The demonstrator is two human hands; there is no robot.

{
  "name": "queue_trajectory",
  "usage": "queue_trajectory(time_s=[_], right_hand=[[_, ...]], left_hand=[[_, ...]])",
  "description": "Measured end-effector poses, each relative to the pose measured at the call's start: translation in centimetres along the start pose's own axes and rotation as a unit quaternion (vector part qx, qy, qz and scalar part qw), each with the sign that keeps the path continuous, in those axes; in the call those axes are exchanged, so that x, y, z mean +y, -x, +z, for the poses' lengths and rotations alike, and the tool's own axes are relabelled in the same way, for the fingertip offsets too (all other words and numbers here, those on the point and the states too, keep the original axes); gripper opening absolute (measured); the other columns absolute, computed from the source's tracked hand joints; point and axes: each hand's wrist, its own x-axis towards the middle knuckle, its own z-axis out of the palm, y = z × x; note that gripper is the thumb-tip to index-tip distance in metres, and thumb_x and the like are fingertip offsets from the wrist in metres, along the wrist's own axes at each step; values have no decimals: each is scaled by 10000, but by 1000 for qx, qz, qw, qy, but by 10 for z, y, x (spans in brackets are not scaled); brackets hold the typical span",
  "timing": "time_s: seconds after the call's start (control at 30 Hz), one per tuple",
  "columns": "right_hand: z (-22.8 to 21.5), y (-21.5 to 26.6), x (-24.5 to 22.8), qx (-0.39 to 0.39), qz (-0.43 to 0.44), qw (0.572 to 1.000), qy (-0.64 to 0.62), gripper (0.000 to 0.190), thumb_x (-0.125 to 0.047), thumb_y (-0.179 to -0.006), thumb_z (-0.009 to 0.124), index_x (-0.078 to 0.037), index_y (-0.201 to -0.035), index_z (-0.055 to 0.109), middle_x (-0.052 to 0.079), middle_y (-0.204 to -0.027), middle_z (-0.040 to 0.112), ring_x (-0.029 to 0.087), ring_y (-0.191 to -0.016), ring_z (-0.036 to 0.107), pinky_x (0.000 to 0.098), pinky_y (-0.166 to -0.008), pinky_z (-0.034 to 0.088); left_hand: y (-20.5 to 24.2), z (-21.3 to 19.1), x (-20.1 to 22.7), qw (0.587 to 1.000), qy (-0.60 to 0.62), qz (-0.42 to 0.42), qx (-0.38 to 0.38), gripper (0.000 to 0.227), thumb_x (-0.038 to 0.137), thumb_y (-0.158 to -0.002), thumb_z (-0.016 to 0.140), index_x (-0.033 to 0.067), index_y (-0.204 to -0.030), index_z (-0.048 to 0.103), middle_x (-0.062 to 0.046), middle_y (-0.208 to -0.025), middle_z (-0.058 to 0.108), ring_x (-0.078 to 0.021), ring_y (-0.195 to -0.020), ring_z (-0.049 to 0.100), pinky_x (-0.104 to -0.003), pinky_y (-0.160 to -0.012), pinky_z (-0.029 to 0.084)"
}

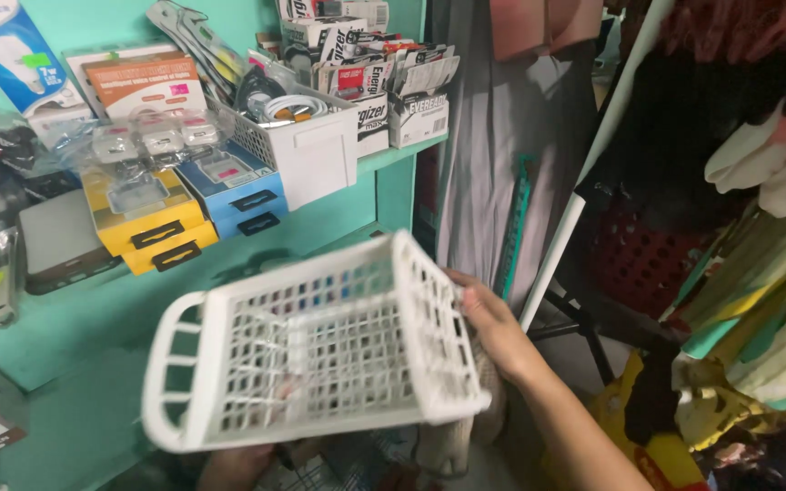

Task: The person wipes a white plastic basket with a cloth and places it on a shelf. They then wipe the shelf surface and several small boxes, including a mini fan box, before arranging them neatly on the shelf.

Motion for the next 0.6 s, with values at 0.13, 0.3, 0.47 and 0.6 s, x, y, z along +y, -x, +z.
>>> queue_trajectory(time_s=[0.13,0.3,0.47,0.6], right_hand=[[-47,1,101,148,198,954,-170,470,-339,-1044,510,-13,-1366,618,137,-1139,724,264,-1043,655,425,-931,528],[-99,71,280,191,248,839,-445,474,-435,-1094,489,4,-1253,568,205,-1144,668,331,-1052,655,479,-982,545],[-40,166,216,40,75,993,-86,598,-425,-983,399,-10,-1369,590,180,-1363,634,303,-1286,559,429,-1090,394],[-39,124,137,337,300,729,-515,483,-319,-935,474,-33,-1304,597,175,-1293,662,346,-1285,560,547,-1110,404]], left_hand=[[-82,8,4,1000,2,15,6,615,114,-815,714,132,-1395,510,-63,-1271,664,-241,-1120,688,-490,-880,620],[-145,1,-43,950,-34,-208,229,579,128,-777,694,126,-1341,562,-139,-1149,706,-343,-998,707,-568,-823,615],[-148,-36,-106,968,100,-176,147,531,210,-804,700,34,-1301,634,-175,-1157,716,-346,-1000,707,-505,-846,597],[-146,-43,-122,953,96,-231,172,540,177,-755,659,7,-1267,634,-183,-1171,730,-362,-992,734,-511,-861,611]])
